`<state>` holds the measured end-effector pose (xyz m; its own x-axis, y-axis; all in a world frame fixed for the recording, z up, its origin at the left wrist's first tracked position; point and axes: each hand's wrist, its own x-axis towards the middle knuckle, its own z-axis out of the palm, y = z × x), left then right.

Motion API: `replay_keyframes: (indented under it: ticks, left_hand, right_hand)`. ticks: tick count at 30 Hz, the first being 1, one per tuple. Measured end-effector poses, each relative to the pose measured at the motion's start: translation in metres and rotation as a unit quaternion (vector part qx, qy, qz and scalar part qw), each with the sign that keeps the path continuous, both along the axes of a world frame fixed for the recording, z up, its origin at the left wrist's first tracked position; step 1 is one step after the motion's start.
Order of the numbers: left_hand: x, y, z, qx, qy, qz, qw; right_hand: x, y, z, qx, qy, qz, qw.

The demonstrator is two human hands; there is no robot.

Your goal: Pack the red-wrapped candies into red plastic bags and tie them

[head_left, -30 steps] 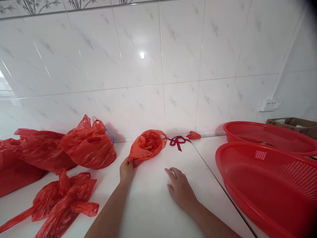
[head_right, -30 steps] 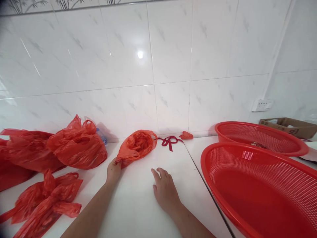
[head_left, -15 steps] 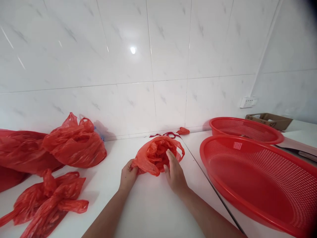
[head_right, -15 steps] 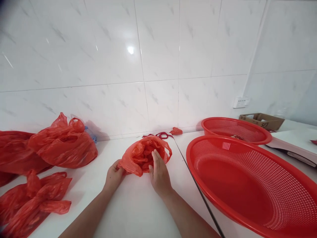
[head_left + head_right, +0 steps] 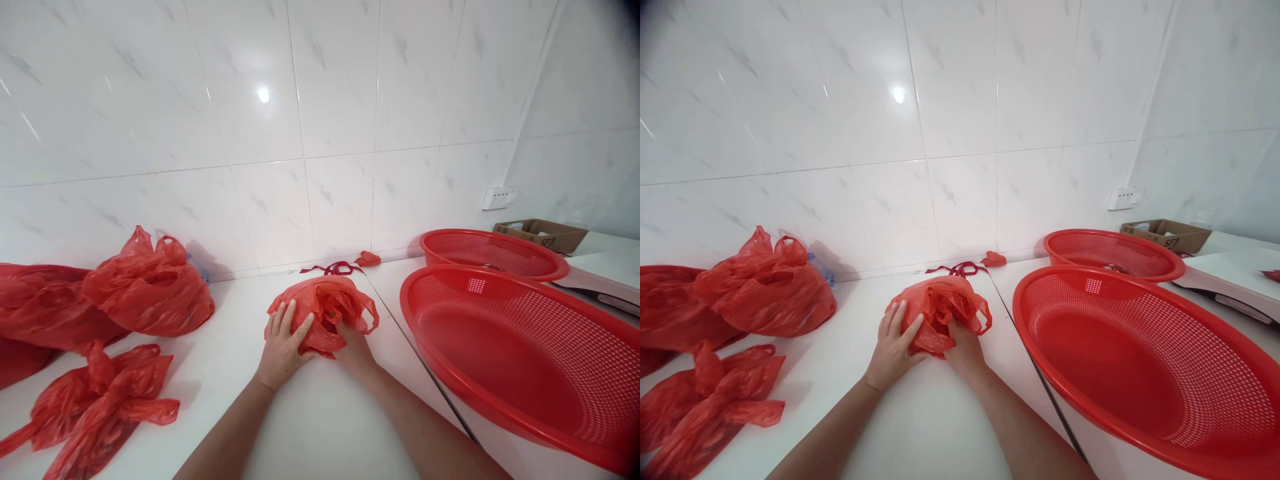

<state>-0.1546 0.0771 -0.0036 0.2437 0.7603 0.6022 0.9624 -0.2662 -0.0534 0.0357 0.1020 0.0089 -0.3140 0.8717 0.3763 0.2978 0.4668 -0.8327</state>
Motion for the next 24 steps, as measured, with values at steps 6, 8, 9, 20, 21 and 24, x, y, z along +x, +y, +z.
replay_keyframes:
  ticks: [6,8,9,20,21,24]
  left_hand:
    - [0.005,0.008,-0.004,-0.058,-0.024,0.007,0.998]
    - [0.006,0.015,-0.009,-0.08,-0.066,0.048,0.993]
    - [0.007,0.019,-0.012,-0.09,-0.084,0.071,0.99]
    - [0.008,0.052,-0.016,-0.097,-0.171,0.219,0.956]
    - [0.007,0.053,-0.017,-0.094,-0.176,0.226,0.954]
    - [0.004,0.056,-0.018,-0.092,-0.186,0.244,0.947]
  right_hand:
    - [-0.001,0.006,-0.006,-0.01,-0.013,-0.014,1.0]
    - [0.001,0.01,-0.009,-0.046,-0.01,-0.019,0.999]
    - [0.003,0.012,-0.009,-0.067,0.0,-0.022,0.998]
    - [0.035,0.006,0.006,-0.122,0.185,-0.083,0.972]
    - [0.039,0.008,0.007,-0.124,0.211,-0.088,0.966]
    - [0.05,0.015,0.008,-0.156,0.329,-0.074,0.928]
